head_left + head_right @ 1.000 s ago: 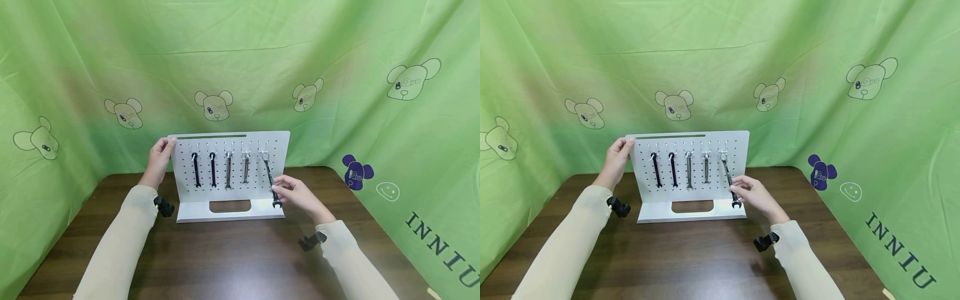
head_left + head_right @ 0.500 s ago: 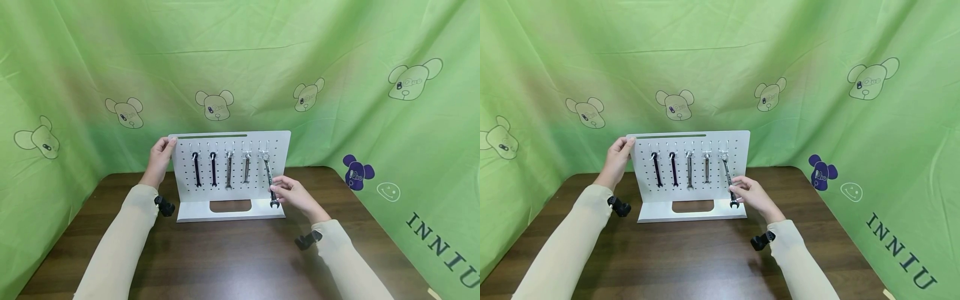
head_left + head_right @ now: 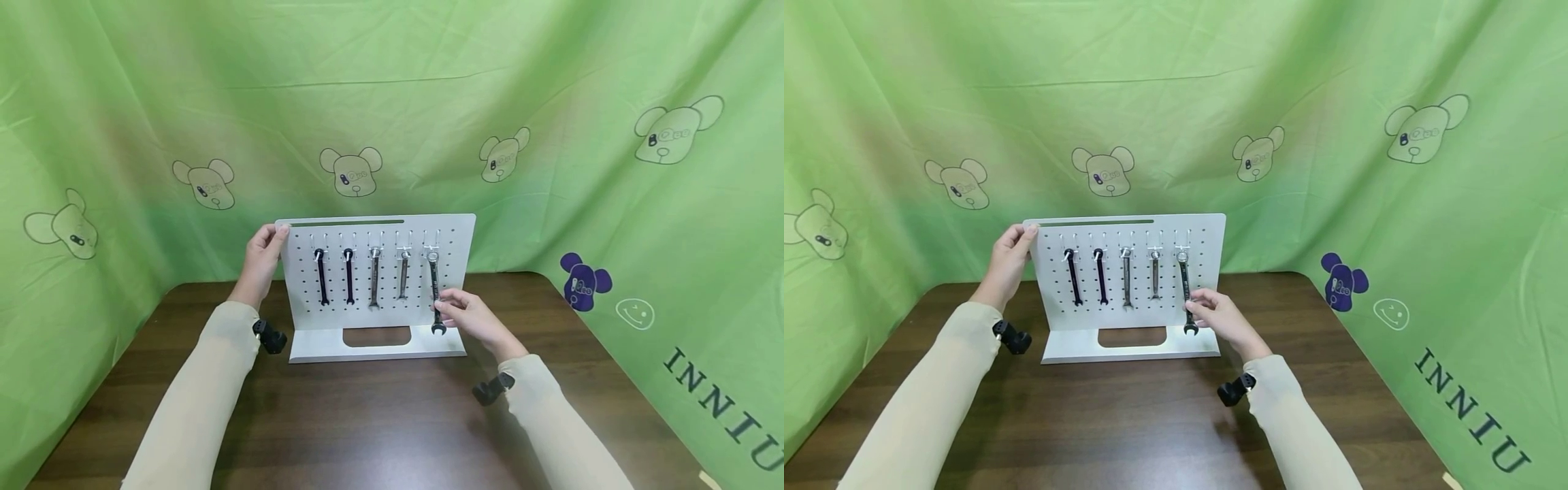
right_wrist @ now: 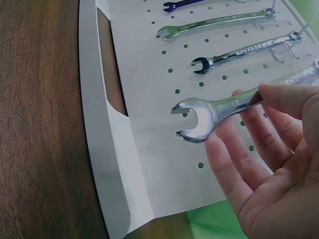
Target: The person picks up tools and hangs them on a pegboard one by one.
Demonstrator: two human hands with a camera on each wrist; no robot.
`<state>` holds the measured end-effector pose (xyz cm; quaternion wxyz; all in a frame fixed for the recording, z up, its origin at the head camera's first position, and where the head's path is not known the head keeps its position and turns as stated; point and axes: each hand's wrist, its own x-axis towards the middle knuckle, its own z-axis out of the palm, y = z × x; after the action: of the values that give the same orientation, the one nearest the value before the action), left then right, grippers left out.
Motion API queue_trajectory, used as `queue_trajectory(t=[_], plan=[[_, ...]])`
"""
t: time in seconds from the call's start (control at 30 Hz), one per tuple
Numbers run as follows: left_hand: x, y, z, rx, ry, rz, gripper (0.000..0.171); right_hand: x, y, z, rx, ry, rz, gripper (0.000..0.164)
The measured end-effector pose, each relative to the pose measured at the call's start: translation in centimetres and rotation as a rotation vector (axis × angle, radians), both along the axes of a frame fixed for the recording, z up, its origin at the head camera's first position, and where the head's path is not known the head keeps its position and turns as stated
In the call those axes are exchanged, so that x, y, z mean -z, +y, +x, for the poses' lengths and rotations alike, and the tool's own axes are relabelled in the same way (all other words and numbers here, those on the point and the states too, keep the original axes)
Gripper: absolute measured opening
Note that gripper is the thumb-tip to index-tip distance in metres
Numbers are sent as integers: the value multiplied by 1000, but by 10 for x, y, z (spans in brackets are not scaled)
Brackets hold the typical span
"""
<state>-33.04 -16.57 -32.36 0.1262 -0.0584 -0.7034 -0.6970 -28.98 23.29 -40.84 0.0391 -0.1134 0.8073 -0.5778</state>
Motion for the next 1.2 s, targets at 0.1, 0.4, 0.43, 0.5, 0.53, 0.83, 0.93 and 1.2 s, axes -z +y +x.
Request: queue_trajectory(t=[0.1, 0.4, 0.43, 0.5, 0.53, 0.83, 0.93, 1.2], plan=[[-4, 1, 6, 1, 11, -11, 23, 2, -3, -3, 3, -2, 23, 37], [8, -2, -7, -9, 26, -10, 28, 2, -12, -7, 6, -18, 9, 42], [9, -2, -9, -12, 32, -11, 29, 2, -12, -7, 6, -24, 2, 43], [10, -2, -10, -15, 39, -14, 29, 2, -11, -8, 10, -36, -16, 44], [11, -2, -11, -14, 41, -14, 28, 3, -11, -9, 17, -43, -25, 45], [13, -2, -12, -20, 45, -18, 31, 1, -6, -10, 29, -57, -68, 49], [13, -2, -13, -20, 53, -11, 28, 1, -3, -9, 21, -51, -71, 51], [12, -2, -12, -20, 40, -21, 29, -1, 4, -6, 19, -65, -59, 53]])
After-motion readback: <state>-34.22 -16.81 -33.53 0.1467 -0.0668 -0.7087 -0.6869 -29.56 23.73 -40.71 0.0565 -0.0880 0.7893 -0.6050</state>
